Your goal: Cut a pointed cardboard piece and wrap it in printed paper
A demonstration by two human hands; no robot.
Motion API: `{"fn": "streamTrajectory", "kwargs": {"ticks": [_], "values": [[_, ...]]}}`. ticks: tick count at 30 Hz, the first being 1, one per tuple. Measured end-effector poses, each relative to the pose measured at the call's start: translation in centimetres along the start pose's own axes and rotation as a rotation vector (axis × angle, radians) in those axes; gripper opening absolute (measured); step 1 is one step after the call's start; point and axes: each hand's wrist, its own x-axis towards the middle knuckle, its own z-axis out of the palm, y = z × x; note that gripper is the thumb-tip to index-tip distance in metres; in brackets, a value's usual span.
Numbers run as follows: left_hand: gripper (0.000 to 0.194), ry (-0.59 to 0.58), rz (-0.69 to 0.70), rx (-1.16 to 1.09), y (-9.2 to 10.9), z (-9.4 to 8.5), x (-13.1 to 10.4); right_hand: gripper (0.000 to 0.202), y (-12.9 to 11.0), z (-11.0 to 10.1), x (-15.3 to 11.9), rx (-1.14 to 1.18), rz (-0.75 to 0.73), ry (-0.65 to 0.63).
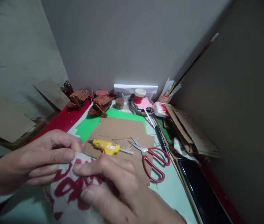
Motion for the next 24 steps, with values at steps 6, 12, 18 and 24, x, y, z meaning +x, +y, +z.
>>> {"fn": "streamTrajectory", "kwargs": {"ticks": [6, 12, 18, 24], "values": [[0.023, 0.086, 0.021, 0.033, -0.3, 0.0, -0.3, 0.046, 0.2, -0.4, -0.1, 0.077, 0.092, 0.003], [0.025, 0.078, 0.021, 0.149, -0.9, -0.3, -0.7, 0.019, -1.3, -1.0, 0.5, 0.453, 0.419, -0.127], [0.025, -0.053, -0.039, 0.084, -1.1, -0.5, -1.2, 0.03, -1.6, 0.4, -1.7, 0.784, 0.595, -0.074], [0.026, -0.202, -0.116, 0.058, -1.6, -0.9, -1.5, 0.037, -1.7, 1.3, -3.7, 0.948, 0.731, -0.077]]}}
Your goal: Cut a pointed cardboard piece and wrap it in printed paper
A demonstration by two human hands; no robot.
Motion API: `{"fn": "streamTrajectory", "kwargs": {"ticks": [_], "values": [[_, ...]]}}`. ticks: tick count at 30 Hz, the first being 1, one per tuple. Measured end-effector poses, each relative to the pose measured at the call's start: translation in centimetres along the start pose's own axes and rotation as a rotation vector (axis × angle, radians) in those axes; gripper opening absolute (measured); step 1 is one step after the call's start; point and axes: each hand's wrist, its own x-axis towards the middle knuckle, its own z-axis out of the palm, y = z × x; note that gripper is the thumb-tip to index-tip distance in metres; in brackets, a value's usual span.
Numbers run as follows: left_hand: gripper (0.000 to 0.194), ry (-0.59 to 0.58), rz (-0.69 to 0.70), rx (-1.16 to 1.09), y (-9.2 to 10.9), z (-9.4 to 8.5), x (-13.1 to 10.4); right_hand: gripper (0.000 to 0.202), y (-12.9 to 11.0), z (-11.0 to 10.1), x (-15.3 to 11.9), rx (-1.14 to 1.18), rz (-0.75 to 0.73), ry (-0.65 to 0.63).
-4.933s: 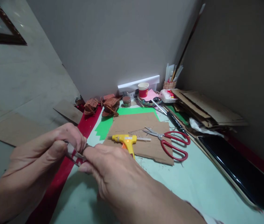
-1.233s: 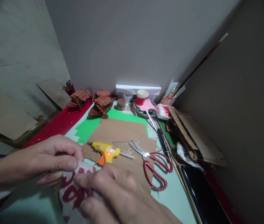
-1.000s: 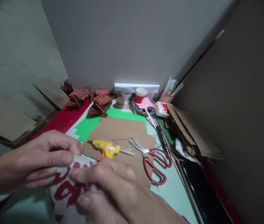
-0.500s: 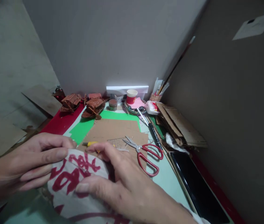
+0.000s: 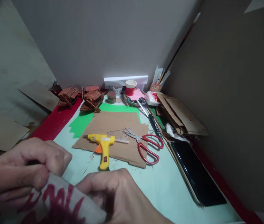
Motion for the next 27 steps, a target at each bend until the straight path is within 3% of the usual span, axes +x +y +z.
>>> {"fn": "streamTrajectory", "kwargs": {"ticks": [9, 13, 17, 19, 27], "values": [[0.036, 0.02, -0.112, -0.041, 0.7, 1.1, 1.4, 0.032, 0.0, 0.8, 1.1, 0.156, 0.033, -0.031], [0.035, -0.034, -0.081, -0.052, 0.7, 1.1, 1.7, 0.032, 0.1, 0.6, 1.4, 0.198, 0.089, -0.018], [0.032, 0.042, -0.056, -0.046, 0.9, 1.3, 2.1, 0.04, 0.0, -0.3, 2.0, 0.155, 0.115, 0.003], [0.028, 0.075, -0.043, -0.03, 0.9, 1.2, 2.2, 0.046, -0.4, -0.3, 2.0, 0.148, 0.099, 0.049], [0.024, 0.153, 0.011, -0.014, 1.4, 0.9, 1.9, 0.035, -1.9, 0.6, 1.8, 0.087, -0.041, -0.052]]}}
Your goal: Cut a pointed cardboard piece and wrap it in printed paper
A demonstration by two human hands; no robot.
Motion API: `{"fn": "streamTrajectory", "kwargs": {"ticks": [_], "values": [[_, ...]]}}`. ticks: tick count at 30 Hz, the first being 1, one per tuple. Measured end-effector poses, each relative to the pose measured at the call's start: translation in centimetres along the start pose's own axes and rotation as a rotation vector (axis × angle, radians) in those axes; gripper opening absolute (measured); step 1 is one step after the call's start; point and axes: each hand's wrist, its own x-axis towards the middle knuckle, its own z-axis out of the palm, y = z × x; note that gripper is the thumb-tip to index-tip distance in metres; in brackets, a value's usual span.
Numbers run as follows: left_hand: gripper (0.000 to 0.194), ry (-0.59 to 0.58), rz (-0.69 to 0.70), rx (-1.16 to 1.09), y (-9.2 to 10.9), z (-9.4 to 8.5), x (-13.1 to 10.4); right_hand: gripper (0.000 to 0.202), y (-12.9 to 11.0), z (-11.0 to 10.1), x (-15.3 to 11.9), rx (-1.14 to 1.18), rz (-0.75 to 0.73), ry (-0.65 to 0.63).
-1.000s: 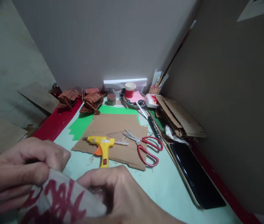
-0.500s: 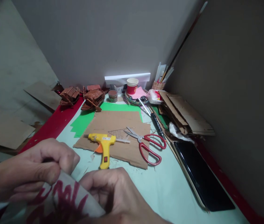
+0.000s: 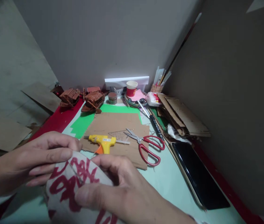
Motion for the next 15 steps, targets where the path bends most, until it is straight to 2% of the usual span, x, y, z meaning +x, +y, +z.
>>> {"fn": "streamTrajectory", "kwargs": {"ticks": [2, 5, 7, 11, 13, 15], "values": [[0.025, 0.024, 0.005, -0.07, 0.2, 0.2, -0.2, 0.03, 0.1, -0.1, 0.2, -0.01, -0.044, 0.017], [0.031, 0.15, 0.063, -0.126, 0.6, 0.5, -0.7, 0.028, 0.1, 0.0, 0.2, -0.047, -0.137, 0.02], [0.036, 0.219, 0.12, -0.144, 0.9, 0.4, -1.0, 0.031, 0.0, 0.3, 0.0, -0.058, -0.144, 0.025], [0.045, 0.073, 0.152, -0.236, 1.7, -0.1, -1.1, 0.037, 0.2, 1.4, -0.5, -0.071, -0.101, 0.045], [0.041, 0.087, 0.2, -0.308, 1.8, -0.6, -0.8, 0.038, 0.3, 1.7, -0.3, -0.081, -0.194, 0.066], [0.03, 0.163, 0.298, -0.384, 1.6, -0.9, -0.6, 0.037, 0.3, 1.7, 0.3, -0.132, -0.35, 0.142]]}}
